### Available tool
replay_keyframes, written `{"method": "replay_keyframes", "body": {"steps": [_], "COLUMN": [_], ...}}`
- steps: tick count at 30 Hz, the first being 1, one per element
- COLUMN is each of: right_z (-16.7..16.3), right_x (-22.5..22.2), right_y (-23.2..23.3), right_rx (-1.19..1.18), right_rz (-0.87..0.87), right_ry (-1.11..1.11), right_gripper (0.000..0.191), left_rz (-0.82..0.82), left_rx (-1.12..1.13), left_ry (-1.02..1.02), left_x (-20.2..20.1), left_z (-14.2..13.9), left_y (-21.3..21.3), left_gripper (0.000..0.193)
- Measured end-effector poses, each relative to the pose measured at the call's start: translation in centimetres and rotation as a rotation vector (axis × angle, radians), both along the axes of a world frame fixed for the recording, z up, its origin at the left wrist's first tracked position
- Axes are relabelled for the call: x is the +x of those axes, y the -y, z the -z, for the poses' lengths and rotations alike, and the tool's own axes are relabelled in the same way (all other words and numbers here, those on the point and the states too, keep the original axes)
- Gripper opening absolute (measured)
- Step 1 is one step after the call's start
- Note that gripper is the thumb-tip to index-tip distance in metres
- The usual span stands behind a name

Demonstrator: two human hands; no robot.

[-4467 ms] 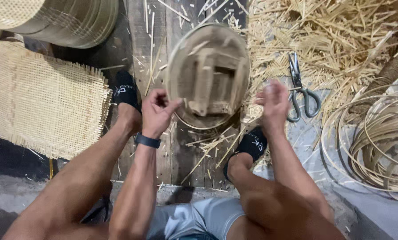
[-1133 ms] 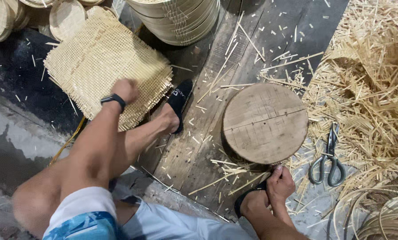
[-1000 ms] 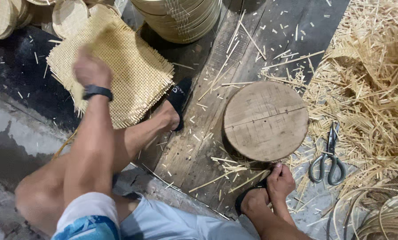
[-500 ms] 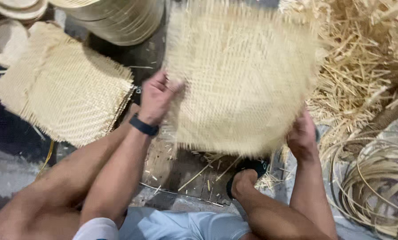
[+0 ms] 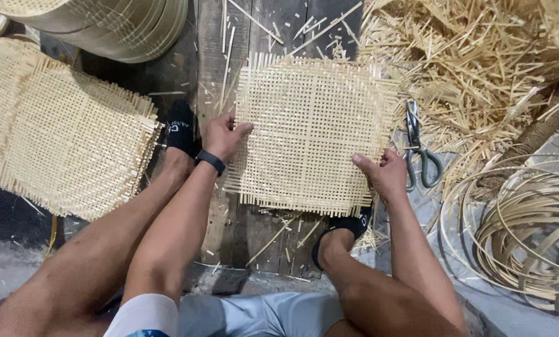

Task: The person sits on the floor and fits a square woven bamboo mat over a round wooden mold, pressing it into shape. They trim the excess mat around the rim with shears, then press a bamboo hoop ring over the edge to form a round sieve.

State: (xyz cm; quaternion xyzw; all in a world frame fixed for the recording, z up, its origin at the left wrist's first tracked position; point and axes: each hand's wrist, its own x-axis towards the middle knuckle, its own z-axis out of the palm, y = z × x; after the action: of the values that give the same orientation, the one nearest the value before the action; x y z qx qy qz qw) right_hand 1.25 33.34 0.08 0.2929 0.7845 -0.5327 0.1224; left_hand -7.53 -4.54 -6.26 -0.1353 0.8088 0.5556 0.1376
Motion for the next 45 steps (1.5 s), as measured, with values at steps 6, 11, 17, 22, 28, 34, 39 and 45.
{"method": "replay_keyframes", "body": {"steps": [6,11,17,22,28,34,39,45], "right_z": [-3.2,-3.5,-3.0,-2.6,-2.3,-2.0,-0.2,1.9], "right_x": [0.1,-0.5,0.6,1.0,0.5,0.4,0.5,2.1], "right_y": [5.2,9.0,8.5,8.4,9.5,9.2,8.3,-1.8], "right_rx": [0.655,0.901,0.811,0.728,0.811,0.755,0.675,0.405], "right_rz": [-0.591,-0.909,-0.871,-0.864,-0.824,-0.81,-0.76,-0.216], "right_ry": [-0.375,-0.444,-0.452,-0.437,-0.524,-0.432,-0.397,-0.459], "right_gripper": [0.075,0.064,0.065,0.069,0.064,0.065,0.062,0.057], "left_rz": [-0.023,0.0,0.206,0.48,-0.1,0.038,0.463,0.825], "left_rx": [-0.014,-0.299,-0.229,-0.284,-0.039,0.022,-0.646,-0.687], "left_ry": [-0.086,-0.201,-0.679,-0.591,-0.048,0.087,-0.493,-0.017], "left_x": [-0.2,0.9,11.5,14.6,3.2,-1.0,4.7,6.7], "left_z": [0.1,-4.6,-12.4,-12.2,-4.1,1.1,-5.1,-10.2], "left_y": [-0.4,-2.0,-11.3,-13.5,-3.2,0.0,-7.1,-13.6], "left_gripper": [0.027,0.029,0.021,0.015,0.025,0.045,0.109,0.126]}}
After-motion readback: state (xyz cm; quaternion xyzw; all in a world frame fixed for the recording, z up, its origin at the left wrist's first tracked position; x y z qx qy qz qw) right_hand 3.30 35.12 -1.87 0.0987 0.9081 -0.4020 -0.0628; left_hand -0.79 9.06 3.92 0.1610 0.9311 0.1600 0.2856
